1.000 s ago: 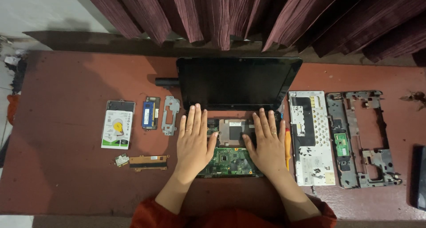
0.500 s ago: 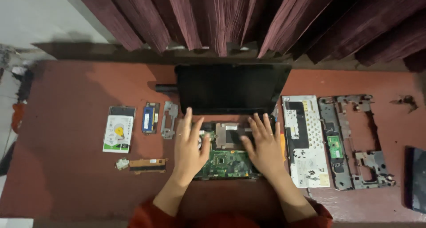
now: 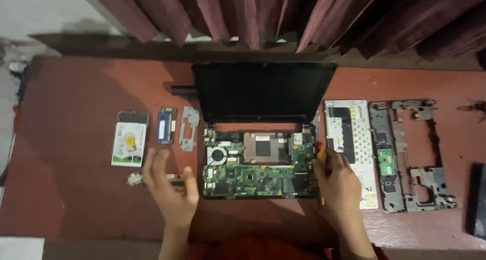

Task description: Connecting a ribbon cable to a laptop motherboard and using a screwdriver to assist in positioning components.

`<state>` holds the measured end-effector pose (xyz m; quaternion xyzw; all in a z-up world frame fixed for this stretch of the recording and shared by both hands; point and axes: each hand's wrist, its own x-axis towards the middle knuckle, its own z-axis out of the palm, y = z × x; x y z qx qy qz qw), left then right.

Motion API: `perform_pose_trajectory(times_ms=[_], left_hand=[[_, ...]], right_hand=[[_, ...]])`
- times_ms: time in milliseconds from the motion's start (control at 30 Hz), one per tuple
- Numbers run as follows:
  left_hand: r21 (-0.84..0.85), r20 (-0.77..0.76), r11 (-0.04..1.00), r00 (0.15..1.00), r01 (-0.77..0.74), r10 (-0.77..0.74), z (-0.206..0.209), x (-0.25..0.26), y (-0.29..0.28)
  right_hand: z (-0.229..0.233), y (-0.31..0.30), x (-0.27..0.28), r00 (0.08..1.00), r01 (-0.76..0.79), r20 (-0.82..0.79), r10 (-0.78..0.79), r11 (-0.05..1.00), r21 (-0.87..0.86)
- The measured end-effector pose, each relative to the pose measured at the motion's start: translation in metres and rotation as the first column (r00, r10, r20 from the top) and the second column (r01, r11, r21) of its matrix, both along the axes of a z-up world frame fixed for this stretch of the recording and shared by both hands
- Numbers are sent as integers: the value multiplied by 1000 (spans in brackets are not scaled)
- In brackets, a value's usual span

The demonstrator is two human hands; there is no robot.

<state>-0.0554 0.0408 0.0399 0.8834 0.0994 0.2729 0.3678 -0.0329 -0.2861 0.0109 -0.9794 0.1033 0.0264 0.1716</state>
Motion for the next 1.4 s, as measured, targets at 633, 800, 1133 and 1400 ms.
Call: perform_pose_trajectory(times_ms=[633, 800, 1133, 1400], left_hand=[[182, -77, 971, 987, 156, -144, -26, -35, 88], [354, -108, 932, 993, 76, -40, -33, -42, 128], [357, -290, 921, 956, 157, -51, -34, -41, 167], [339, -373, 830, 873, 443, -314, -45, -32, 155]], right_hand=[[10, 38, 3, 973, -26, 193, 126, 892, -452], [9, 92, 14, 900, -277, 308, 308, 951, -141], [-10, 167, 18, 784, -506, 461, 416, 859, 84], [-16, 170, 21, 818, -463, 430, 382, 881, 98]])
